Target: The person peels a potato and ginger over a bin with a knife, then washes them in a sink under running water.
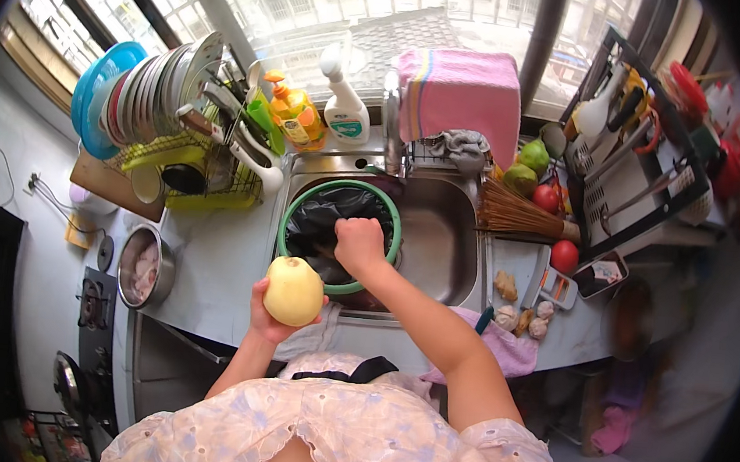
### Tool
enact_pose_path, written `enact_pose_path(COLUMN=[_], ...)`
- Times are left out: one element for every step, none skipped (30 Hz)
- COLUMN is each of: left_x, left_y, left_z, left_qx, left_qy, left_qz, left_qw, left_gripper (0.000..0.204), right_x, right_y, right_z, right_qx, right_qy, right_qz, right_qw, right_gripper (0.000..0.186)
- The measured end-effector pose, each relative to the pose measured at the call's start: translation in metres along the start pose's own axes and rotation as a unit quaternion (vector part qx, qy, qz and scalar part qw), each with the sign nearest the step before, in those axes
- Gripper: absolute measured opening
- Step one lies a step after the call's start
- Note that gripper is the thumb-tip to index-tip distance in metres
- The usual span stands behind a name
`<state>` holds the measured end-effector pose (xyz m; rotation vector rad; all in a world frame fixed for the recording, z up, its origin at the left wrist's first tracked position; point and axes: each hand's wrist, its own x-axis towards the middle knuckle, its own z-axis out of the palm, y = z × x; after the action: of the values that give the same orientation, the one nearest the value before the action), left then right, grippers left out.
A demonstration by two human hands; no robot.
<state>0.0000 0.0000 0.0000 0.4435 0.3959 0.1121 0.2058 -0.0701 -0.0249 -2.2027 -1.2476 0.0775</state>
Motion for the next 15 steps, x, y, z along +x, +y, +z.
enact_pose_path(left_x=[0.000, -0.001, -0.013, -0.023, -0.031, -0.032, -0.036, -0.039, -0.041, -0.042, -0.042, -0.043, -0.048, -0.052, -0.054], left_y=[-0.006, -0.013, 0.033, 0.032, 0.030, 0.026, 0.028, 0.029, 0.031, 0.031, 0.030, 0.036, 0.045, 0.050, 0.054], left_z=[-0.001, -0.002, -0.010, -0.018, -0.024, -0.025, -0.026, -0.027, -0.029, -0.033, -0.038, -0.042, -0.045, -0.046, -0.047], left_qx=[-0.021, -0.042, -0.026, -0.051, -0.077, -0.079, -0.089, -0.098, -0.105, -0.109, -0.113, -0.111, -0.106, -0.102, -0.102], left_qy=[0.008, 0.017, -0.004, -0.012, -0.020, -0.031, -0.039, -0.048, -0.057, -0.064, -0.072, -0.080, -0.086, -0.097, -0.106], left_qz=[0.002, 0.005, 0.005, 0.010, 0.015, 0.031, 0.040, 0.048, 0.055, 0.064, 0.072, 0.071, 0.074, 0.075, 0.081], left_qw=[1.000, 0.999, 1.000, 0.999, 0.997, 0.996, 0.994, 0.993, 0.991, 0.990, 0.988, 0.988, 0.988, 0.987, 0.986], left_gripper=[0.071, 0.071, 0.071, 0.071, 0.071, 0.072, 0.073, 0.073, 0.073, 0.074, 0.075, 0.075, 0.076, 0.076, 0.077], right_x=[0.007, 0.014, 0.045, 0.054, 0.066, 0.080, 0.095, 0.110, 0.127, 0.147, 0.164, 0.180, 0.194, 0.216, 0.232], right_y=[0.003, 0.006, -0.030, -0.040, -0.051, -0.054, -0.068, -0.084, -0.103, -0.115, -0.128, -0.150, -0.175, -0.182, -0.190], right_z=[-0.009, -0.013, -0.010, -0.017, -0.023, -0.028, -0.034, -0.040, -0.051, -0.052, -0.052, -0.051, -0.053, -0.044, -0.036], right_qx=[0.014, -0.014, -0.008, -0.020, -0.030, -0.024, -0.010, 0.057, 0.104, 0.112, 0.046, 0.004, -0.010, -0.006, 0.007], right_qy=[-0.048, -0.009, 0.149, 0.208, 0.265, 0.194, 0.123, 0.097, 0.059, 0.045, 0.049, 0.041, 0.043, 0.021, 0.018], right_qz=[0.018, -0.013, -0.072, -0.125, -0.178, -0.148, -0.115, -0.058, -0.048, -0.040, -0.076, -0.086, -0.119, -0.118, -0.101], right_qw=[0.999, 1.000, 0.986, 0.970, 0.947, 0.969, 0.986, 0.992, 0.992, 0.992, 0.995, 0.995, 0.992, 0.993, 0.995], right_gripper=[0.002, 0.004, 0.005, 0.006, 0.006, 0.006, 0.006, 0.012, 0.028, 0.047, 0.063, 0.070, 0.066, 0.072, 0.065])
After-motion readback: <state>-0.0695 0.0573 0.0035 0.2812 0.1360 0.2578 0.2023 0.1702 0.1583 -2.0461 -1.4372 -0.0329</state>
